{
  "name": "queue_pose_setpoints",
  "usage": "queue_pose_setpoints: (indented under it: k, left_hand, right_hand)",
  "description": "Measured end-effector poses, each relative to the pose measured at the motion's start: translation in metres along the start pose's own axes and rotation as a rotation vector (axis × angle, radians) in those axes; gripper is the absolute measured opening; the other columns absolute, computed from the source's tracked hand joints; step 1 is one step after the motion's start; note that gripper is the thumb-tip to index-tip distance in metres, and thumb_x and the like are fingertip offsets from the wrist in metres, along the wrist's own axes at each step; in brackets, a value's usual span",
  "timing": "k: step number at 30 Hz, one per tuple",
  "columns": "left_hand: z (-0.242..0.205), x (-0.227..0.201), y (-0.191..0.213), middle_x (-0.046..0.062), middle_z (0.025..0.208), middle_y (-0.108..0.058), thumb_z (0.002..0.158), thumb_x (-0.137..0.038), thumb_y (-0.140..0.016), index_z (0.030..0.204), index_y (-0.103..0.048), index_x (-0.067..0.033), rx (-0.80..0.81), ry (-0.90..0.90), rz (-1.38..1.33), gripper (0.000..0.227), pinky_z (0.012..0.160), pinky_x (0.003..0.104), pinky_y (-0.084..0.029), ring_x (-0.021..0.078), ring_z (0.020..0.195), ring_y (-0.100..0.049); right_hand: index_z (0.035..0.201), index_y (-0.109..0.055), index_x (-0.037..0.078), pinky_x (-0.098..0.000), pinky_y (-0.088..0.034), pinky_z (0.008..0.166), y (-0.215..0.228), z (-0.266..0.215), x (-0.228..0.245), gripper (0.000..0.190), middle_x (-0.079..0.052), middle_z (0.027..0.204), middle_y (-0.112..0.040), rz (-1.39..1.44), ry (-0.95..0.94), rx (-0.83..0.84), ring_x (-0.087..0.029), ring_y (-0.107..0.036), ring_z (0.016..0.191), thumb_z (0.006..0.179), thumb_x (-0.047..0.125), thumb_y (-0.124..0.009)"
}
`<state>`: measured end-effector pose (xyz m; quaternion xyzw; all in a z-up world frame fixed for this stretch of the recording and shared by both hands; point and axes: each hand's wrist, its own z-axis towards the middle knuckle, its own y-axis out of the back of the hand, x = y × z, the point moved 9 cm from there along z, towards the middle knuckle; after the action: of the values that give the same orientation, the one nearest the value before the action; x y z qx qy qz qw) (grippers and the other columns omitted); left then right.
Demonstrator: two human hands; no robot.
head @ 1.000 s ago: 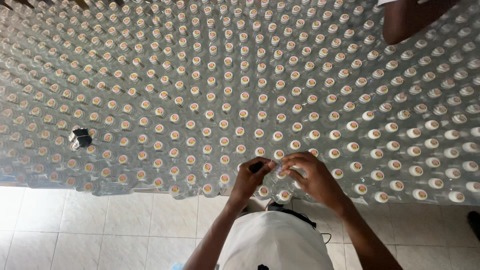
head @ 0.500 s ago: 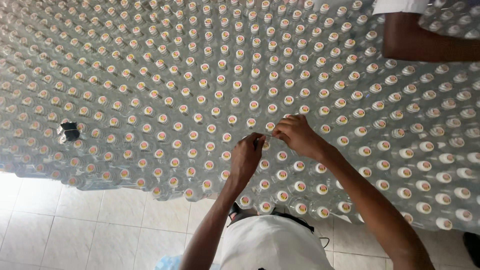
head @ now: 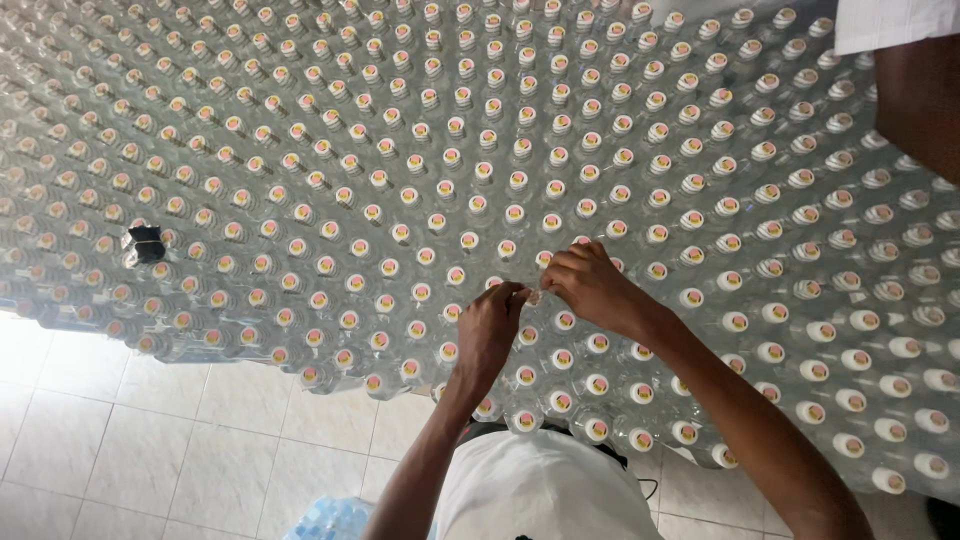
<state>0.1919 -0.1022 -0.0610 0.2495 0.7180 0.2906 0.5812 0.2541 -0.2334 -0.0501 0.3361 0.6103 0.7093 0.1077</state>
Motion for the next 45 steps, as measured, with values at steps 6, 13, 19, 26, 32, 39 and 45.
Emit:
queue_pose_setpoints:
  k: [6,13,19,26,32,39,45]
  left_hand:
    - [0.002,0.008,-0.011,0.008,0.093,-0.076,0.102,-0.042,-0.055,0.123,-0.069,-0.0212,0.153,0.031,0.046,0.033,0.082,0.052,-0.058,0.0375,0.092,-0.073]
    - [0.003,0.002,-0.021,0.008,0.084,-0.075,0.097,-0.028,-0.062,0.124,-0.062,-0.0187,0.187,-0.028,0.194,0.029,0.076,0.051,-0.060,0.0367,0.085,-0.075]
    - [0.003,0.004,-0.026,0.015,0.082,-0.073,0.101,-0.023,-0.056,0.113,-0.051,-0.0144,0.182,-0.090,0.273,0.015,0.073,0.055,-0.059,0.0422,0.082,-0.074]
    - [0.001,0.002,-0.024,0.015,0.083,-0.073,0.098,-0.022,-0.059,0.126,-0.052,-0.0171,0.212,-0.142,0.254,0.029,0.071,0.054,-0.059,0.0429,0.084,-0.074]
    - [-0.006,0.012,-0.009,0.018,0.088,-0.073,0.097,-0.032,-0.061,0.138,-0.055,-0.0187,0.248,-0.106,0.144,0.044,0.076,0.057,-0.058,0.0454,0.089,-0.073]
    - [-0.047,0.063,0.047,0.005,0.067,-0.068,0.098,-0.037,-0.067,0.125,-0.071,-0.0209,0.174,0.064,-0.360,0.032,0.060,0.036,-0.055,0.0217,0.062,-0.068]
    - [-0.087,0.064,0.063,0.002,0.076,-0.050,0.103,-0.028,-0.054,0.133,-0.060,-0.0022,0.285,0.386,-1.465,0.040,0.049,0.017,-0.038,0.0065,0.061,-0.045]
  right_hand:
    - [0.095,-0.060,0.018,-0.0406,-0.042,0.094,-0.004,-0.001,0.009,0.007,0.003,0.101,-0.062,0.015,0.048,-0.032,-0.021,-0.061,0.104,0.098,0.025,-0.061]
    - [0.098,-0.064,0.018,-0.0406,-0.039,0.102,0.005,-0.005,0.026,0.008,0.003,0.111,-0.066,-0.103,0.095,-0.055,-0.016,-0.061,0.115,0.101,0.021,-0.058]
    - [0.101,-0.063,0.017,-0.0433,-0.037,0.105,0.010,-0.006,0.034,0.008,0.001,0.118,-0.068,0.050,0.012,-0.018,-0.019,-0.060,0.123,0.101,0.024,-0.058]
    - [0.127,-0.058,0.018,-0.0471,-0.036,0.108,0.002,-0.012,0.021,0.032,-0.001,0.120,-0.071,0.212,-0.111,0.001,-0.022,-0.064,0.119,0.096,0.022,-0.065]
    - [0.133,-0.054,0.019,-0.0462,-0.033,0.110,-0.017,-0.007,0.024,0.040,-0.004,0.120,-0.070,0.028,-0.098,0.055,-0.021,-0.065,0.116,0.096,0.031,-0.066]
    - [0.136,-0.050,0.019,-0.0479,-0.032,0.112,-0.032,-0.004,0.026,0.041,-0.006,0.121,-0.069,-0.112,-0.213,0.199,-0.021,-0.064,0.119,0.098,0.029,-0.063]
    - [0.131,-0.059,0.020,-0.0449,-0.044,0.102,0.012,-0.006,0.052,0.038,0.001,0.119,-0.067,-0.171,-0.202,-0.052,-0.020,-0.065,0.113,0.097,0.037,-0.064]
